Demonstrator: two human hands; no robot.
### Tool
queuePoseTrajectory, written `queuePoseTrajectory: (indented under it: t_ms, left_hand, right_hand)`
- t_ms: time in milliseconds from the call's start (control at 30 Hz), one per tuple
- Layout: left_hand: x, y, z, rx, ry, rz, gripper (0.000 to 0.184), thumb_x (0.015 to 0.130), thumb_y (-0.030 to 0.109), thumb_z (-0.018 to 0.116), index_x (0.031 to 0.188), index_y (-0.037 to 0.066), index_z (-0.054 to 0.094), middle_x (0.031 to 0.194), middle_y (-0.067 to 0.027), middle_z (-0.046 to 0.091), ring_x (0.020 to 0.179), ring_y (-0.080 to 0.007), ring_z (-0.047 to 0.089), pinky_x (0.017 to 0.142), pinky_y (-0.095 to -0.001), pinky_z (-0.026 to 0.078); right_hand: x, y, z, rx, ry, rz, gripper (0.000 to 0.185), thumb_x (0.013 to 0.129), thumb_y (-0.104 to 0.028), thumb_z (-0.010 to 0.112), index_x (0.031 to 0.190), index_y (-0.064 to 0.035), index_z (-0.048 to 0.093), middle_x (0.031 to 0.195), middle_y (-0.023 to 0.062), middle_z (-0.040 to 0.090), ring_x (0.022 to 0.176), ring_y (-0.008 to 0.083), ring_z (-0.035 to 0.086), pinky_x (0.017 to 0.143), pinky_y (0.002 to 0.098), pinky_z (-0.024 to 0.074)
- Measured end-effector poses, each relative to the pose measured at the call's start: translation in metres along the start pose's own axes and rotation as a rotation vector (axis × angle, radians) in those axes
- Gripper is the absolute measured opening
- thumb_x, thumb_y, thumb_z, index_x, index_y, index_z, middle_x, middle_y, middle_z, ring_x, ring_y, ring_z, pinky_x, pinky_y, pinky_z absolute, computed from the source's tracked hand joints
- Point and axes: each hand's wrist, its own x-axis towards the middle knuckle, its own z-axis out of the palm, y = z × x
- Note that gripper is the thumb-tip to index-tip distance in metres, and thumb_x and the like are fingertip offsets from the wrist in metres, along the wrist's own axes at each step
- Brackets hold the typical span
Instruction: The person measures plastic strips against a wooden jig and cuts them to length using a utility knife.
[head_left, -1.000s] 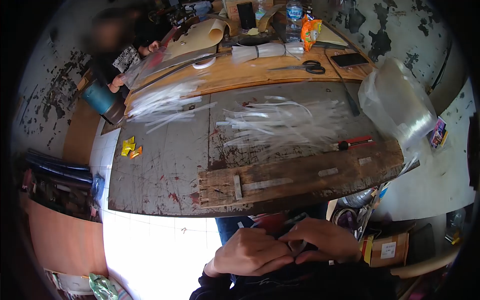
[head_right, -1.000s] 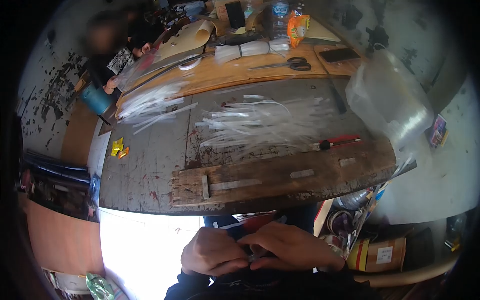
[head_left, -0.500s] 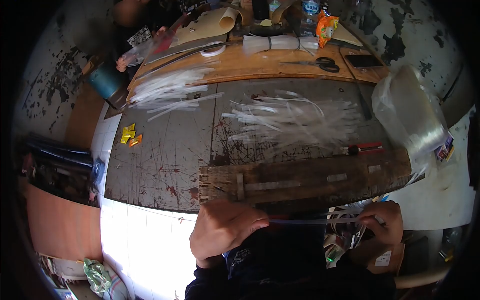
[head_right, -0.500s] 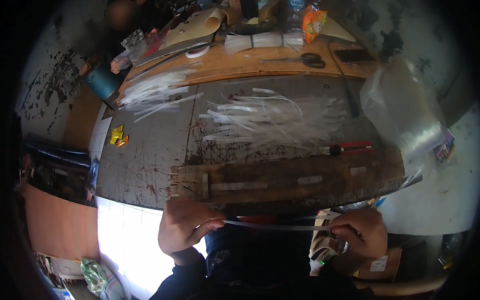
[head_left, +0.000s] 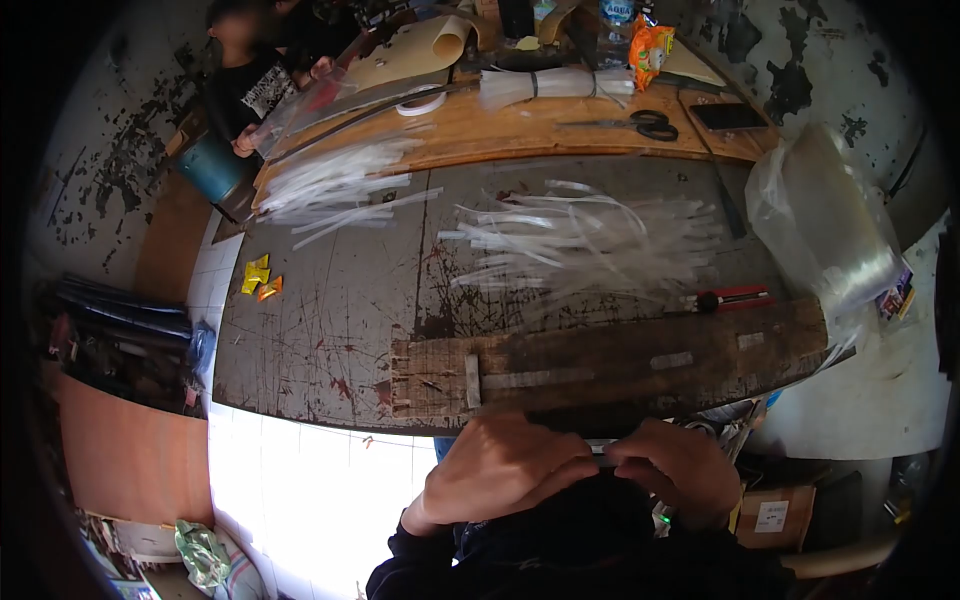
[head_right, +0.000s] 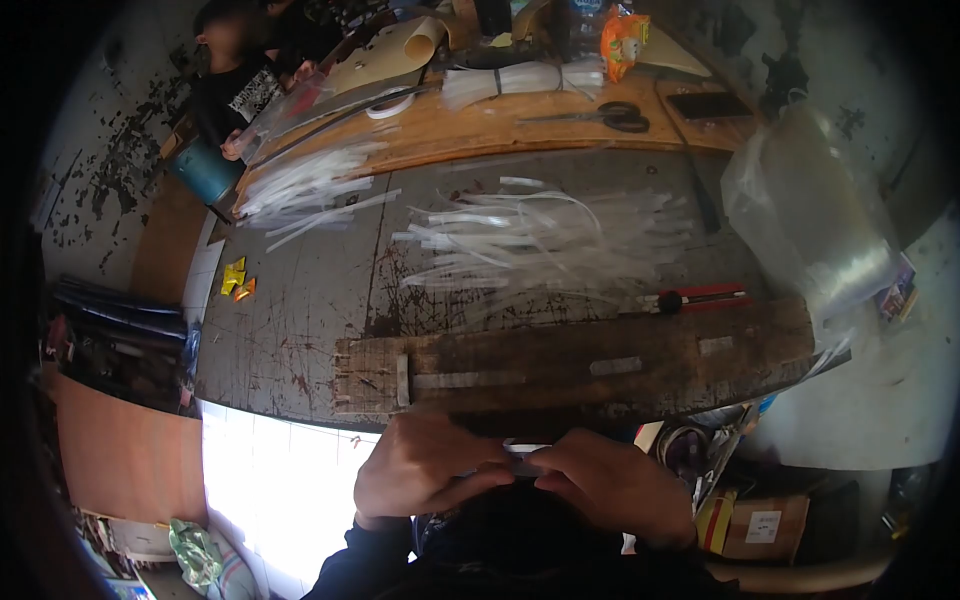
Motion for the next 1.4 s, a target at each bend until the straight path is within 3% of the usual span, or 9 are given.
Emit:
queuePoseTrajectory:
  t_ms: [233,367,600,767,867,1067,1133,1200,1400]
  left_hand:
    - [-0.004,0.012,-0.006,-0.368,0.272,-0.361,0.018,0.075,0.006,0.065,0.092,0.002,0.062,0.081,-0.0091,0.064,0.073,-0.0173,0.063,0.063,-0.0261,0.050]
    - [-0.010,0.010,0.004,-0.584,0.440,-0.359,0.026,0.078,0.003,0.061,0.102,-0.002,0.056,0.084,-0.0114,0.064,0.076,-0.0150,0.063,0.066,-0.0243,0.050]
    - [-0.008,0.018,0.009,-0.650,0.444,-0.437,0.028,0.073,0.004,0.067,0.098,-0.001,0.056,0.080,-0.0095,0.062,0.074,-0.0145,0.063,0.062,-0.0243,0.050]
    - [-0.009,0.017,0.009,-0.224,0.373,-0.330,0.020,0.071,0.001,0.067,0.087,-0.001,0.055,0.082,-0.0090,0.063,0.070,-0.0156,0.064,0.059,-0.0243,0.051]
    - [-0.012,0.019,0.012,-0.286,0.335,-0.506,0.018,0.071,0.002,0.067,0.085,-0.001,0.056,0.079,-0.0089,0.064,0.067,-0.0159,0.064,0.056,-0.0237,0.051]
    - [-0.030,0.008,-0.003,-0.440,0.371,-0.477,0.019,0.070,0.005,0.069,0.083,-0.001,0.057,0.072,-0.0089,0.065,0.067,-0.0148,0.065,0.054,-0.0217,0.050]
    - [-0.034,0.011,-0.001,-0.126,0.660,-0.545,0.020,0.078,0.013,0.063,0.086,-0.001,0.050,0.072,-0.0123,0.061,0.065,-0.0178,0.061,0.062,-0.0259,0.047]
    - [-0.022,0.011,0.012,0.107,1.195,-0.480,0.014,0.075,0.008,0.066,0.080,0.003,0.054,0.075,-0.0058,0.061,0.063,-0.0140,0.058,0.066,-0.0265,0.045]
    - [-0.038,0.031,0.074,0.658,0.910,0.024,0.017,0.070,0.032,0.067,0.078,0.019,0.061,0.073,0.0051,0.054,0.069,-0.0042,0.045,0.066,-0.0266,0.033]
  right_hand:
    - [-0.002,-0.004,-0.005,0.086,0.310,0.140,0.028,0.067,0.001,0.065,0.094,-0.0014,0.060,0.070,0.0092,0.057,0.062,0.0183,0.058,0.056,0.0266,0.0461]
    - [-0.007,0.003,-0.001,0.174,0.393,0.167,0.027,0.067,0.005,0.062,0.093,-0.0001,0.060,0.068,0.0086,0.057,0.062,0.0161,0.058,0.056,0.0244,0.0448]
    - [-0.008,0.009,0.005,0.185,0.472,0.113,0.029,0.064,0.007,0.063,0.092,-0.0002,0.061,0.066,0.0079,0.057,0.059,0.0137,0.057,0.053,0.0219,0.0422]
    - [-0.006,0.006,0.001,0.178,0.380,0.078,0.031,0.061,0.005,0.068,0.091,-0.0007,0.062,0.065,0.0062,0.055,0.053,0.0102,0.054,0.047,0.0200,0.0389]
    - [-0.007,0.006,-0.001,0.163,0.336,0.077,0.031,0.062,0.004,0.069,0.091,-0.0014,0.062,0.066,0.0063,0.056,0.053,0.0102,0.054,0.046,0.0204,0.0392]
    - [-0.012,0.011,-0.008,0.117,0.229,0.072,0.029,0.065,0.002,0.068,0.093,-0.0039,0.062,0.067,0.0069,0.057,0.056,0.0108,0.056,0.047,0.0221,0.0426]
    - [-0.017,0.014,-0.007,0.136,0.283,0.111,0.028,0.066,0.002,0.068,0.093,-0.0041,0.062,0.067,0.0071,0.057,0.057,0.0112,0.056,0.047,0.0222,0.0425]
    - [-0.018,0.014,-0.007,0.156,0.333,0.155,0.028,0.066,0.002,0.067,0.093,-0.0043,0.062,0.067,0.0072,0.057,0.057,0.0116,0.057,0.047,0.0223,0.0423]
    - [-0.005,0.002,0.007,0.152,0.480,0.206,0.025,0.066,0.003,0.066,0.090,-0.0040,0.064,0.069,0.0079,0.059,0.061,0.0128,0.057,0.052,0.0236,0.0429]
